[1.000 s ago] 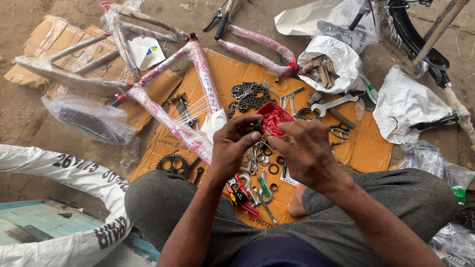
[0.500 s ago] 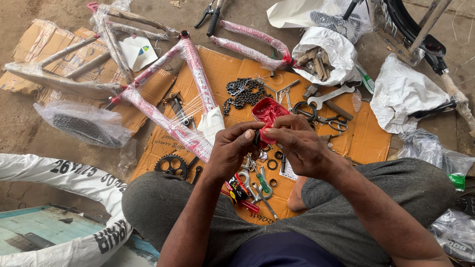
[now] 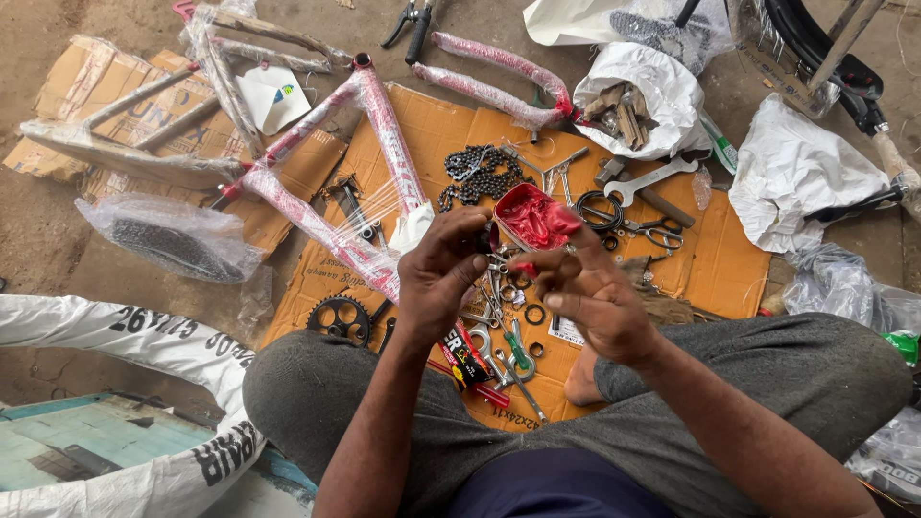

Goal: The person unwraps a bicycle seat from bubble wrap and places it aside. They then apply red grease to a metal bearing and insert it into the bottom bracket of a bicycle frame. The person continues to apply grease to the bearing and handle the frame.

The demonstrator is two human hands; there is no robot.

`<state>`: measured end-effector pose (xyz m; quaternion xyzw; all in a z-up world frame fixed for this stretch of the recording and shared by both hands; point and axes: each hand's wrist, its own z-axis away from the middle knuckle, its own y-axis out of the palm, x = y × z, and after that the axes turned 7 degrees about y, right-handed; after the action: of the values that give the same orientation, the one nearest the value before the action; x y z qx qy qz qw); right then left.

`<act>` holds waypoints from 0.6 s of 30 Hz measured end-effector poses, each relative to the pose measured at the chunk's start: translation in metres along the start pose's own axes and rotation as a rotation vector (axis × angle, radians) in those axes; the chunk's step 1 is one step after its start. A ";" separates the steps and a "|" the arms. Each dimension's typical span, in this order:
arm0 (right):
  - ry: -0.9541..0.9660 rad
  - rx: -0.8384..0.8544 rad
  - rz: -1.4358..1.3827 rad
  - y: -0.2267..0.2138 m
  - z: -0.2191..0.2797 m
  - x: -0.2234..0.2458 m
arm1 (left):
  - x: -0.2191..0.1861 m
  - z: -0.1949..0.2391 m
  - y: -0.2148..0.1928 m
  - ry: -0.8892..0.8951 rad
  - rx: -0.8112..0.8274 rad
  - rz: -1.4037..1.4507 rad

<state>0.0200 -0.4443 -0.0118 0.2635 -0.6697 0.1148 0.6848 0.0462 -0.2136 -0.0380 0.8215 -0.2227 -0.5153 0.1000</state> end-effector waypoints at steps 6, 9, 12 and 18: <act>-0.583 -0.192 1.200 0.001 -0.022 0.009 | 0.002 0.008 0.005 -0.248 -0.039 0.120; -0.653 -0.176 1.358 0.003 -0.022 0.001 | 0.003 0.010 0.005 -0.253 -0.025 0.085; -0.622 -0.160 1.281 0.002 -0.017 -0.006 | 0.000 0.008 0.007 -0.079 -0.005 -0.012; -0.133 -0.127 0.468 -0.008 -0.006 0.009 | -0.003 0.006 0.001 -0.192 -0.012 0.226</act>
<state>0.0299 -0.4497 -0.0043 0.0647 -0.7620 0.2102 0.6091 0.0393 -0.2128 -0.0379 0.7375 -0.3193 -0.5782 0.1408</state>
